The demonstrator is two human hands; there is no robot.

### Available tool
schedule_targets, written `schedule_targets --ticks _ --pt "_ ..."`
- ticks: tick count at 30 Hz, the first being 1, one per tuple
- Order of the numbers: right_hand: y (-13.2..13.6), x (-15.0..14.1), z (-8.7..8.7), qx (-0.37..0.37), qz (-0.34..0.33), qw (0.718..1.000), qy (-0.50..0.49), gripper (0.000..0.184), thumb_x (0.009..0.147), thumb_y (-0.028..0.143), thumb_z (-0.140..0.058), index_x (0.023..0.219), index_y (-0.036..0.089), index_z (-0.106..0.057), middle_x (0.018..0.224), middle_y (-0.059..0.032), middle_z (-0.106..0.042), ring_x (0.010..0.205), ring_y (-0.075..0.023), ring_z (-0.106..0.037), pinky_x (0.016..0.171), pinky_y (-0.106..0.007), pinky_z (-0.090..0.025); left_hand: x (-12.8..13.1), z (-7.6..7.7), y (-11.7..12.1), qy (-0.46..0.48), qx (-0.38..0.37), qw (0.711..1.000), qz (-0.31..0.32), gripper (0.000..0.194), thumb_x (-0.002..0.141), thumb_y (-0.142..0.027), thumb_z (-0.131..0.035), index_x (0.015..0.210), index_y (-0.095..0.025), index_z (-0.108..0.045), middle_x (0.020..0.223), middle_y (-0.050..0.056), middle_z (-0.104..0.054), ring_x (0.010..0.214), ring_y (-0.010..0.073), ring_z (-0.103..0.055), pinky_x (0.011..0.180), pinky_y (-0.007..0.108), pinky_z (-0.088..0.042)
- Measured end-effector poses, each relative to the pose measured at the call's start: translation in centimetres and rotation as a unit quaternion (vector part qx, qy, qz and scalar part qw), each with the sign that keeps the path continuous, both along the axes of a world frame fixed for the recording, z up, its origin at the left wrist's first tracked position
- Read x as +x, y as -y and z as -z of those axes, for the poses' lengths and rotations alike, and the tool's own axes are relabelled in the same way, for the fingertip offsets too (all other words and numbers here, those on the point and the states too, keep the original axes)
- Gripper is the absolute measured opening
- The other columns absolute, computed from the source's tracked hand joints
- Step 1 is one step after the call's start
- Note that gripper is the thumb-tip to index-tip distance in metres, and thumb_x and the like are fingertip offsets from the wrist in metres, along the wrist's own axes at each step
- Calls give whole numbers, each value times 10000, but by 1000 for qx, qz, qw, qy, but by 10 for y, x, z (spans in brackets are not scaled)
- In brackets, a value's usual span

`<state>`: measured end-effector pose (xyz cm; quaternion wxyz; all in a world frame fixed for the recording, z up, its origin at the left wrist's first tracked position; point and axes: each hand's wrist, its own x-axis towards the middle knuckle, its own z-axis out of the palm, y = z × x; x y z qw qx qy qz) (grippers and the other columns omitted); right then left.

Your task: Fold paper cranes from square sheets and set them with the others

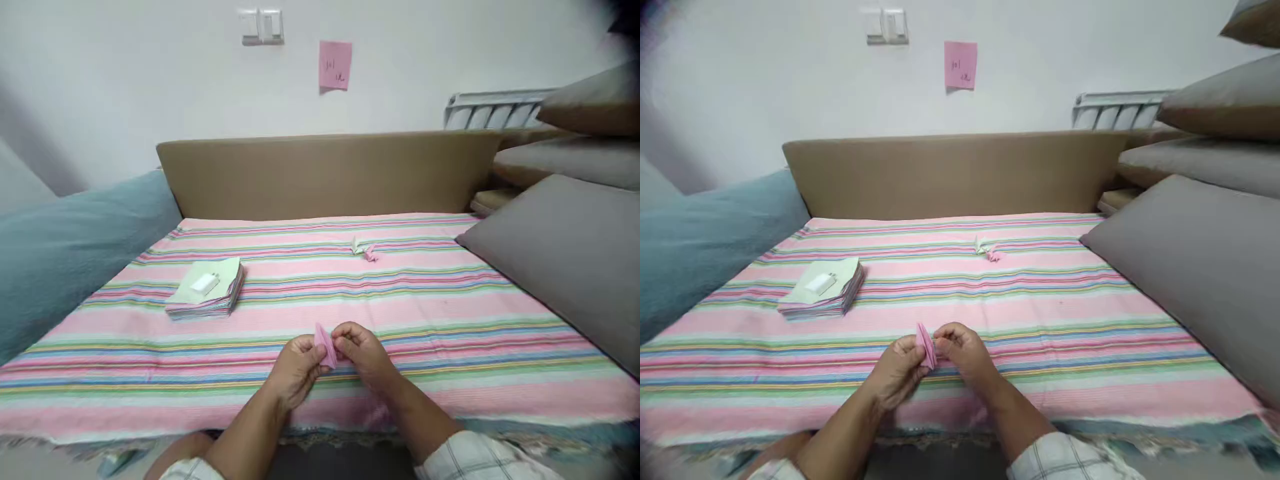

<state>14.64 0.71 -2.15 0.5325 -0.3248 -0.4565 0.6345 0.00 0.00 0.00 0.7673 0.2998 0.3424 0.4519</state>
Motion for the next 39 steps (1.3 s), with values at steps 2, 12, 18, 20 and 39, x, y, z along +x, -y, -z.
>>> schedule_targets --ticks 2,12,18,20,39 --pt "0 -1 -1 -1 -6 1000 3 272 660 378 -735 793 180 -603 679 35 -529 606 -81 -478 583 -217 -419 -1 1 0 2 -1 1000 8 334 464 -298 -856 640 -80 -674 524 -2 -604 462 53 -555 443 116 -467" --pt "2 0 -6 10 -23 1000 4 298 633 376 -754 801 183 -602 686 25 -553 635 -97 -506 600 -232 -437 -3 0 -1 8 2 1000 30 327 470 -291 -855 629 -73 -669 537 11 -618 466 57 -559 463 129 -472" --pt "1 2 -6 25 -21 999 12 278 658 365 -739 814 181 -601 706 19 -564 651 -99 -520 615 -236 -447 -3 -1 -1 9 -3 1000 28 329 468 -288 -855 626 -69 -668 526 8 -609 462 56 -554 457 131 -471" --pt "1 3 -7 31 -21 999 9 271 663 355 -738 819 181 -601 705 22 -562 646 -94 -518 617 -232 -445 -3 0 -1 9 -4 1000 26 326 471 -287 -854 625 -70 -667 523 8 -609 458 57 -552 454 133 -472" --pt "2 3 -4 40 -76 996 -34 335 614 301 -785 862 189 -591 732 14 -573 671 -102 -544 625 -236 -451 -5 1 -1 10 -12 999 40 387 475 -342 -850 680 -69 -665 558 16 -615 469 49 -550 460 122 -455"
